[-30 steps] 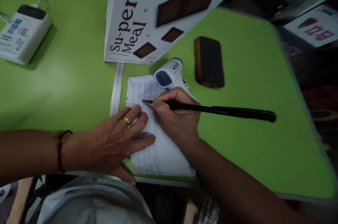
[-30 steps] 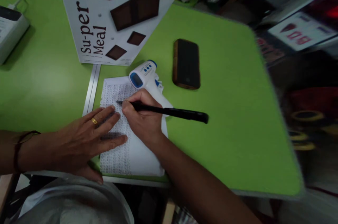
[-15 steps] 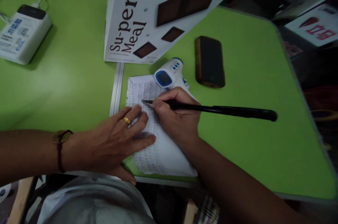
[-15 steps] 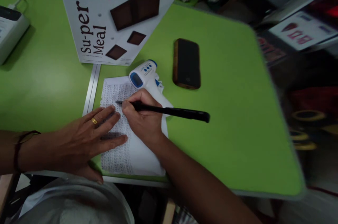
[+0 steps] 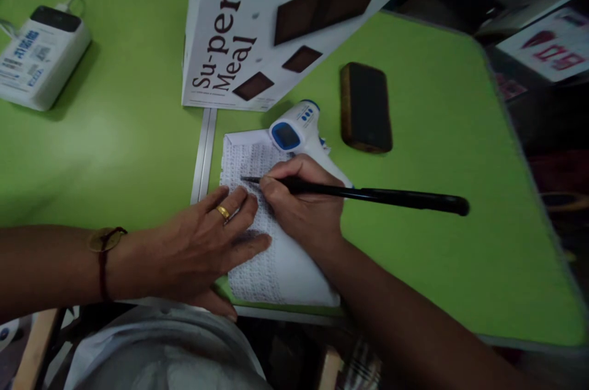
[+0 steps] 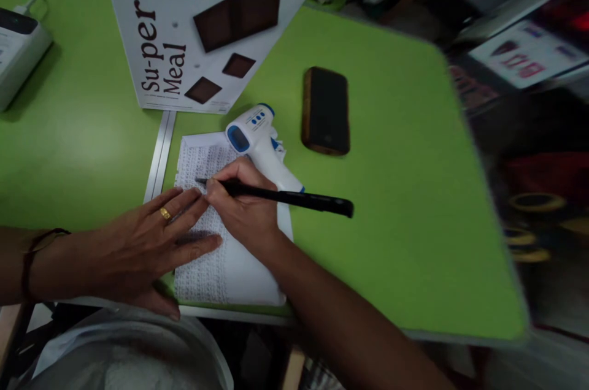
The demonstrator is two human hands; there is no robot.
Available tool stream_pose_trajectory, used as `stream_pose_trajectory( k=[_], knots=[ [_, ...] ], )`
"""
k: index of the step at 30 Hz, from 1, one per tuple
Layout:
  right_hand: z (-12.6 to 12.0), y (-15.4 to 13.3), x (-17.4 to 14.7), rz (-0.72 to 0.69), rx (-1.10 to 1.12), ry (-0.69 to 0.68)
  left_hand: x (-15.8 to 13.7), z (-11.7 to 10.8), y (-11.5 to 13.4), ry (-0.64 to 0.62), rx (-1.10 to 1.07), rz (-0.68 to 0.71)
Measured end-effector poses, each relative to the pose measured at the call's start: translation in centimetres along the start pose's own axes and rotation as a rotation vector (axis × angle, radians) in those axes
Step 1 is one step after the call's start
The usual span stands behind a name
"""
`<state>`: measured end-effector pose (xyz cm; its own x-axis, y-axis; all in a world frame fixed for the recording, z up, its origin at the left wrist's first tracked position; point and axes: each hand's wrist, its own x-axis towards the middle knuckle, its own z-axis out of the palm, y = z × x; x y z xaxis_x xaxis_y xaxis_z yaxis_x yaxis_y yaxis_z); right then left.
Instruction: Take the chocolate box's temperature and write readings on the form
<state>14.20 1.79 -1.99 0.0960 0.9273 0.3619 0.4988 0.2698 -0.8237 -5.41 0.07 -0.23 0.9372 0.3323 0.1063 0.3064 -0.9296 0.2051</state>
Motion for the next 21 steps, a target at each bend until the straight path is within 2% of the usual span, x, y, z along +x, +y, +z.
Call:
stream_pose_trajectory(
  k=[8,17,21],
  knots=[
    [0.17,0.27,-0.14,-0.067,0.012,-0.008,0.02,0.08,-0.08,0.024,-0.013,0.006],
    [0.01,0.15,-0.07,-0.045,0.008,-0.026,0.17,-0.06,-0.07,0.004,-0.030,0.007],
    [0.05,0.10,-0.04,-0.015,0.000,0.007,0.22,-0.08,-0.05,0.006,-0.005,0.013]
  ],
)
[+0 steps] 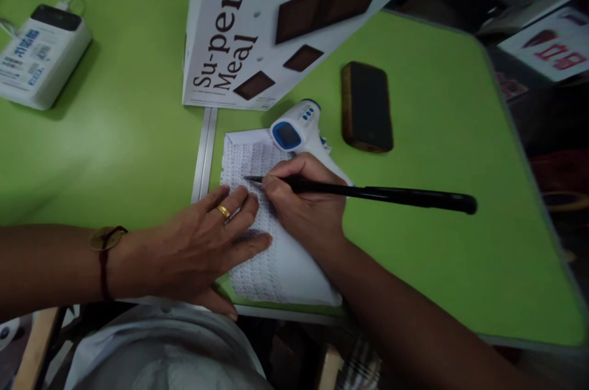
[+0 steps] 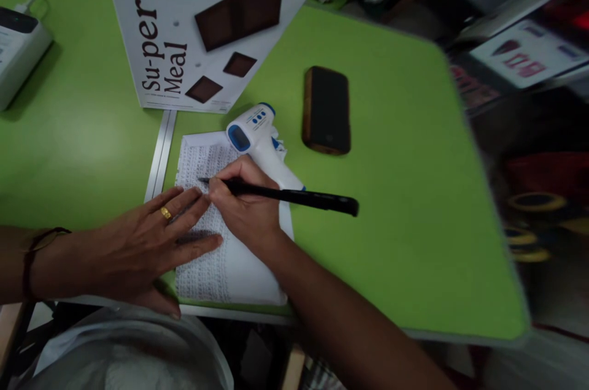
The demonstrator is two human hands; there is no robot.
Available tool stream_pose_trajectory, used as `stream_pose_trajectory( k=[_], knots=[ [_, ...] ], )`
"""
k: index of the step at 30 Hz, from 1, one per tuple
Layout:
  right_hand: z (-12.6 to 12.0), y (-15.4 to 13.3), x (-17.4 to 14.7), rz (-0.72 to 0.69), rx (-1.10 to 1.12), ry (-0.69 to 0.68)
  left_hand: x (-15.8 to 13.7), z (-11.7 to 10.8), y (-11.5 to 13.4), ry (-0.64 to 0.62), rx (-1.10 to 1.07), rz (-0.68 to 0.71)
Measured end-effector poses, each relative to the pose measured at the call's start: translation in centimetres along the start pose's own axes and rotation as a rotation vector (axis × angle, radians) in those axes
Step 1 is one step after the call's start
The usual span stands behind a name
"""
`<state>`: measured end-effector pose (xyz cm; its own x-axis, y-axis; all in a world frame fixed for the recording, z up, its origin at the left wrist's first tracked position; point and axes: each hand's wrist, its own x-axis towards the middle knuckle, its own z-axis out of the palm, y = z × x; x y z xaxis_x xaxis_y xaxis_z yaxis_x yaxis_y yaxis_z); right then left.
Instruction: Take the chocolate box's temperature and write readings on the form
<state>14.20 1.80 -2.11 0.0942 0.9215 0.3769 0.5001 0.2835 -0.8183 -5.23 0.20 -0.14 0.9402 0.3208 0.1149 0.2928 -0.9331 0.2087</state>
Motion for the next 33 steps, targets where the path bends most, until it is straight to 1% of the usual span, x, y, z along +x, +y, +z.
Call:
stream_pose_trajectory(
  k=[3,9,13,18,24,29,33],
  knots=[
    [0.03,0.00,0.00,-0.003,-0.004,0.012,0.03,-0.04,0.04,-0.006,0.012,-0.005],
    [-0.08,0.17,-0.09,-0.006,0.027,-0.025,-0.05,-0.05,0.03,-0.015,-0.006,-0.011],
    [-0.06,0.29,-0.17,-0.005,0.047,-0.009,0.00,-0.06,0.02,-0.018,0.014,-0.006],
    [-0.10,0.14,-0.17,-0.002,0.001,-0.012,0.08,-0.15,0.04,-0.022,-0.002,-0.011],
    [-0.31,-0.05,-0.04,0.041,-0.017,-0.041,-0.06,-0.07,0.01,-0.002,0.015,-0.010],
    [-0.25,0.14,-0.08,0.007,-0.018,0.014,0.06,-0.17,-0.01,-0.003,0.031,-0.005],
    [-0.25,0.23,-0.14,0.010,-0.026,0.004,0.02,-0.15,-0.04,-0.001,0.015,-0.005]
  ],
)
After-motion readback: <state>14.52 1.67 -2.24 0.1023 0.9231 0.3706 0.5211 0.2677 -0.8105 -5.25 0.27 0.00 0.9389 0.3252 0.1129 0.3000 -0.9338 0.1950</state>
